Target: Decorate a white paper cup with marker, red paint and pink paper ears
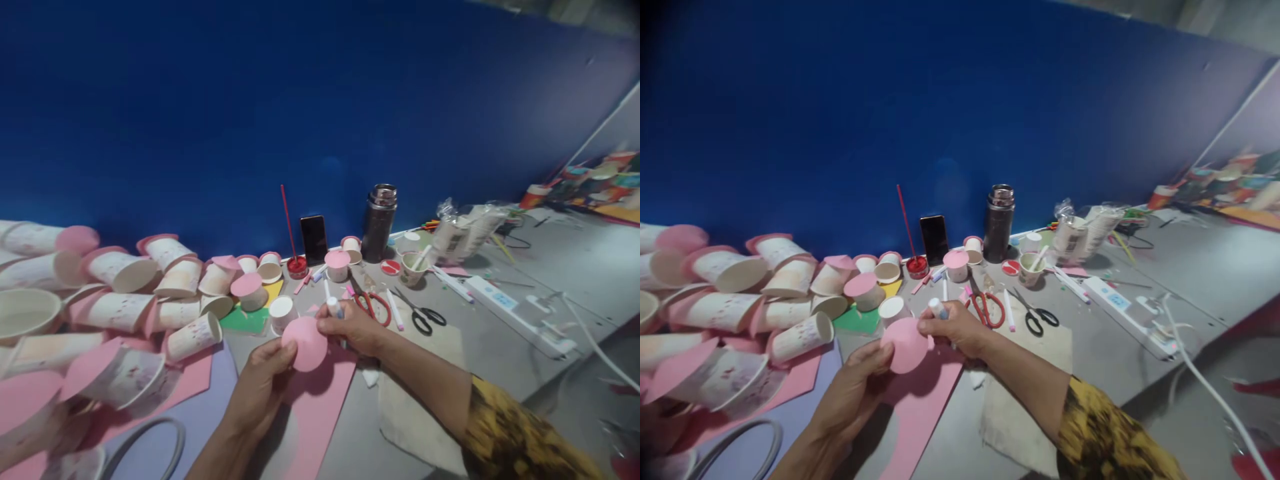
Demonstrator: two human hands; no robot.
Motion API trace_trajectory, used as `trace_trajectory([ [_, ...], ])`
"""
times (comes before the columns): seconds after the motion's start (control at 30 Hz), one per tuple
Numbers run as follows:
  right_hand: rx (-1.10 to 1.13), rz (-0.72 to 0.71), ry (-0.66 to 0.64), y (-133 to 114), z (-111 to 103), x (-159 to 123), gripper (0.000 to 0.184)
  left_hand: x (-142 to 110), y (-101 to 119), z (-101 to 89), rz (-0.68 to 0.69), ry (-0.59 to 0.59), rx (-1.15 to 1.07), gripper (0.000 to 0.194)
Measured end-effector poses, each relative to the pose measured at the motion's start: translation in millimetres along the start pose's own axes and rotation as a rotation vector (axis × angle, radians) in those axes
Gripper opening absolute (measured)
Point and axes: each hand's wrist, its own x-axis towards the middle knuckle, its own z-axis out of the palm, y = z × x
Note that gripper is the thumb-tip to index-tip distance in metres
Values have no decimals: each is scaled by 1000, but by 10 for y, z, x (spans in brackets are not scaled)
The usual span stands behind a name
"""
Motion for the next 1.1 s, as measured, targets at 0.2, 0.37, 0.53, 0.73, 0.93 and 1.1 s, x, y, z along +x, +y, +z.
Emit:
trace_trajectory([
  [0.2, -238, -227, 449, -104, -539, 208, 54, 20, 37, -10, -76, -35, 41, 44],
  [0.37, -545, -284, 776, -78, -1136, 373, 43, 73, -119, -84, -122, -78, 112, 46],
  [0.53, -873, -240, 839, 66, -1394, 465, 18, 71, -257, -146, -73, -122, 34, 46],
  [0.73, -1148, -94, 814, 189, -1492, 498, 7, 40, -313, -181, -92, -87, -65, 42],
  [0.93, -1262, 3, 799, 176, -1475, 473, 12, 38, -293, -172, -94, -12, -157, 41],
  [1.1, -1255, -5, 831, 100, -1334, 423, 21, 46, -263, -183, -80, 6, -174, 39],
])
